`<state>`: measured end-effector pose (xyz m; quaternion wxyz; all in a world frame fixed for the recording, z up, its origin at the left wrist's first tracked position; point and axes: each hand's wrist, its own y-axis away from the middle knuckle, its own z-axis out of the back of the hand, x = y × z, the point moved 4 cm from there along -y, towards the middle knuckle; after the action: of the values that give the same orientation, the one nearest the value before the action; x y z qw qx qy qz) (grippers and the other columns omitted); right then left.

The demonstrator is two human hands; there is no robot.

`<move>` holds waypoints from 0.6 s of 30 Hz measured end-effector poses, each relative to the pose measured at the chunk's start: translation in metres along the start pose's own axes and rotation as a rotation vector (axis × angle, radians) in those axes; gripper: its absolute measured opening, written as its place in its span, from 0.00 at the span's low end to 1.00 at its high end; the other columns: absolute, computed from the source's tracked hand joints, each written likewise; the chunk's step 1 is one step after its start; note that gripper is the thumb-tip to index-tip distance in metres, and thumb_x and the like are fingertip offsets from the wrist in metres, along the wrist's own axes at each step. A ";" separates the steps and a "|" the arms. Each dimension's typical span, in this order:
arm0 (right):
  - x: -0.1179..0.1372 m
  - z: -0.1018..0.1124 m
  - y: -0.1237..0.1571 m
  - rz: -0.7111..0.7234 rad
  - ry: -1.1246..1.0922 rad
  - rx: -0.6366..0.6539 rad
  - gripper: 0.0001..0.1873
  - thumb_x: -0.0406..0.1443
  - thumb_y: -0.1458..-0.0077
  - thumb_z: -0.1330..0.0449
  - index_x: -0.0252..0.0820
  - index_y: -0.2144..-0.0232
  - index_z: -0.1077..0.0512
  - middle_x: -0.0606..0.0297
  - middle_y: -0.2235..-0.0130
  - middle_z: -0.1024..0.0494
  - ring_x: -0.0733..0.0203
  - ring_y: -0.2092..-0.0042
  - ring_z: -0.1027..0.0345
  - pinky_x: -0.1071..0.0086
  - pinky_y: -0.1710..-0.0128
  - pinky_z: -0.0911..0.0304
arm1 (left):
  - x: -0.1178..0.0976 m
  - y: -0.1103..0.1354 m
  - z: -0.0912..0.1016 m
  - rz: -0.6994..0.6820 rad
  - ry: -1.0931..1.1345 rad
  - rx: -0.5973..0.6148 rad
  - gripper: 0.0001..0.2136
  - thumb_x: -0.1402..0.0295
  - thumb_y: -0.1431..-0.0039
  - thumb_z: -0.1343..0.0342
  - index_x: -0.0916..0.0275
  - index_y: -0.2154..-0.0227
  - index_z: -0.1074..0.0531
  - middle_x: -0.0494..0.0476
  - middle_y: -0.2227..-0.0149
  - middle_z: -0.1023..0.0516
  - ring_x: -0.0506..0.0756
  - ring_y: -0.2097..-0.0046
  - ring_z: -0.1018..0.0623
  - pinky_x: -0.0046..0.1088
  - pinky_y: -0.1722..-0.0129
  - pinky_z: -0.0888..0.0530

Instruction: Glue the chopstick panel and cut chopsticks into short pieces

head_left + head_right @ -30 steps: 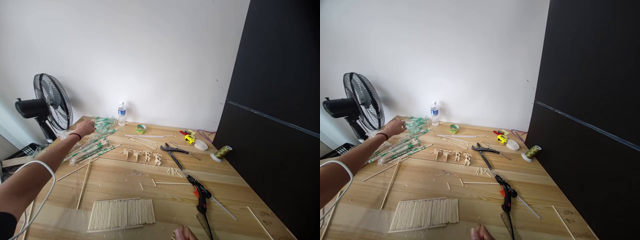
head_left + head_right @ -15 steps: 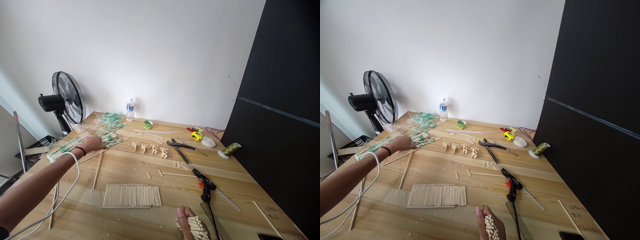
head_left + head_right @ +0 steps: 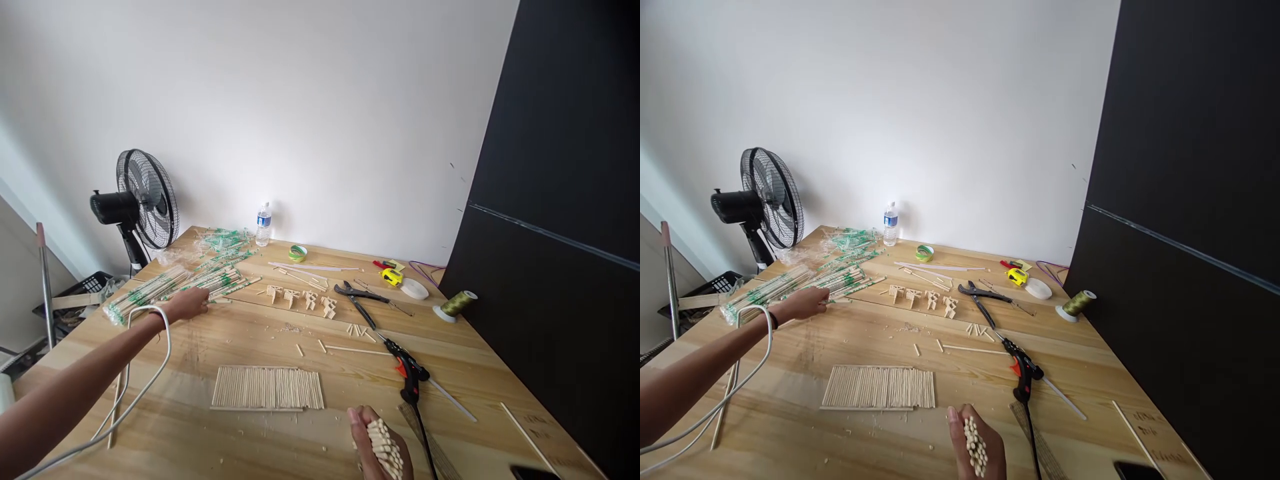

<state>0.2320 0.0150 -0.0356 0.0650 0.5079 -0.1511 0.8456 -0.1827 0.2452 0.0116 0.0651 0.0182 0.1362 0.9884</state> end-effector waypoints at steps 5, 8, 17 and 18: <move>0.001 -0.001 -0.002 0.066 -0.011 0.093 0.26 0.53 0.34 0.47 0.47 0.77 0.48 0.74 0.78 0.48 0.65 0.76 0.50 0.72 0.76 0.47 | -0.007 -0.024 0.015 0.012 0.065 -0.099 0.17 0.61 0.31 0.42 0.63 0.45 0.29 0.62 0.45 0.24 0.59 0.49 0.21 0.44 0.50 0.21; 0.003 -0.003 -0.003 0.101 0.002 0.117 0.25 0.52 0.33 0.47 0.47 0.77 0.48 0.75 0.77 0.49 0.66 0.76 0.51 0.72 0.76 0.47 | -0.015 -0.040 0.014 0.034 0.081 -0.128 0.17 0.61 0.31 0.42 0.63 0.44 0.29 0.62 0.45 0.24 0.60 0.49 0.21 0.45 0.50 0.21; 0.016 -0.001 0.002 -0.008 -0.063 0.053 0.27 0.55 0.34 0.50 0.47 0.76 0.51 0.74 0.76 0.51 0.65 0.74 0.54 0.69 0.72 0.51 | -0.034 -0.058 0.005 0.022 0.104 -0.060 0.16 0.62 0.31 0.41 0.63 0.45 0.28 0.62 0.45 0.24 0.59 0.48 0.21 0.44 0.50 0.21; 0.016 -0.001 0.002 -0.008 -0.061 0.064 0.27 0.56 0.34 0.50 0.47 0.76 0.51 0.74 0.76 0.51 0.65 0.74 0.54 0.69 0.72 0.51 | -0.036 -0.057 0.006 0.013 0.115 -0.057 0.16 0.62 0.31 0.41 0.63 0.45 0.28 0.62 0.45 0.24 0.59 0.48 0.21 0.44 0.50 0.21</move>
<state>0.2229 0.0130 -0.0221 0.0474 0.5357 -0.1238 0.8339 -0.1395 0.2965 0.0014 0.0514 -0.0398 0.1114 0.9916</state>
